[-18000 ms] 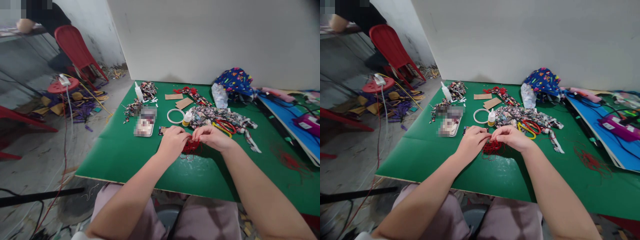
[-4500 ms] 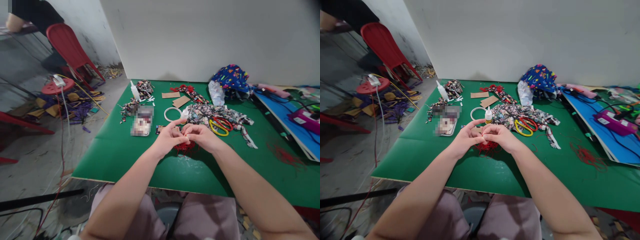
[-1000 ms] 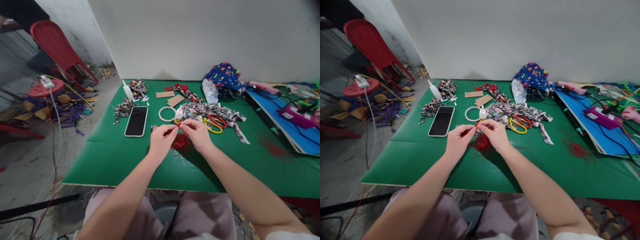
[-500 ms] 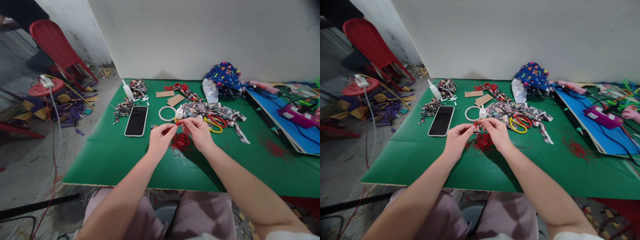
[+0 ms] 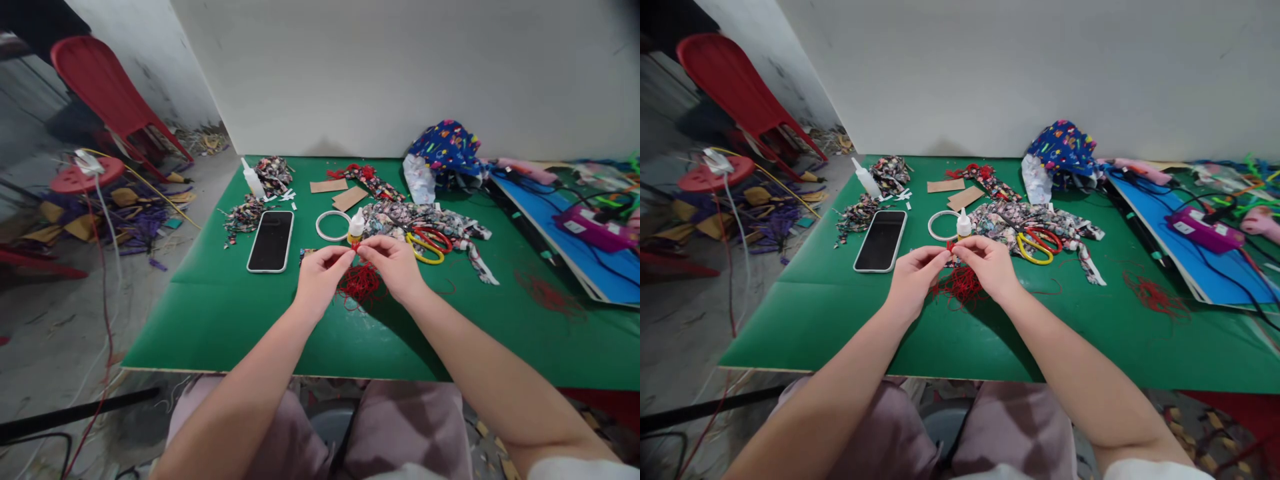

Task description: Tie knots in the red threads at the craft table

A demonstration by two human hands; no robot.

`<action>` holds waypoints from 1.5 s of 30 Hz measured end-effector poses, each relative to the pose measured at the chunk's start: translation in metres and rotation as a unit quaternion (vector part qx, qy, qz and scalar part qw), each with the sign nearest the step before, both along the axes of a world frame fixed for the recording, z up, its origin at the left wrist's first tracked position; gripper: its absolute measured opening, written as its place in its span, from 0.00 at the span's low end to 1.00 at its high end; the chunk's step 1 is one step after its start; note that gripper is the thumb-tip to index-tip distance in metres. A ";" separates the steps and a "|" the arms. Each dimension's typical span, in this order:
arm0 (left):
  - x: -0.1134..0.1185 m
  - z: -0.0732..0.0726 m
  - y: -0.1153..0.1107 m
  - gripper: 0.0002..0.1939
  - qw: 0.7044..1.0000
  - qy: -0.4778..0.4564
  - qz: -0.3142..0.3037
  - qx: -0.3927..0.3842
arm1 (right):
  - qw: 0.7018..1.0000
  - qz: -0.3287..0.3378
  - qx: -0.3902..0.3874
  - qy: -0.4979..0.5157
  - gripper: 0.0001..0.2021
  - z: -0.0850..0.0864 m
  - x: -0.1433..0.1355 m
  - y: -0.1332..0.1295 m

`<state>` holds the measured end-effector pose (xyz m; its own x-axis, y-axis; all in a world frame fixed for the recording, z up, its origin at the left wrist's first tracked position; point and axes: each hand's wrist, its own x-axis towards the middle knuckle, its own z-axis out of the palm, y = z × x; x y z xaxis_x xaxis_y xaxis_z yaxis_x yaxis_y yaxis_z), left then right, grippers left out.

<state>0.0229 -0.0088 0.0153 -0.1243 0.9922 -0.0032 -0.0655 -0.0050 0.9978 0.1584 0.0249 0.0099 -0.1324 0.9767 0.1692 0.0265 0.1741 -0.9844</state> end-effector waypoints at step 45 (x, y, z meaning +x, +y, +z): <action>0.000 -0.002 0.001 0.08 1.000 -0.028 -0.011 -0.002 | 0.999 0.026 -0.009 0.046 0.05 -0.002 0.000 0.001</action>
<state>0.0228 -0.0077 0.0138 -0.1015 0.9947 -0.0139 -0.1204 0.0016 0.9927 0.1586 0.0259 0.0080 -0.1670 0.9719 0.1661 -0.0734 0.1558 -0.9851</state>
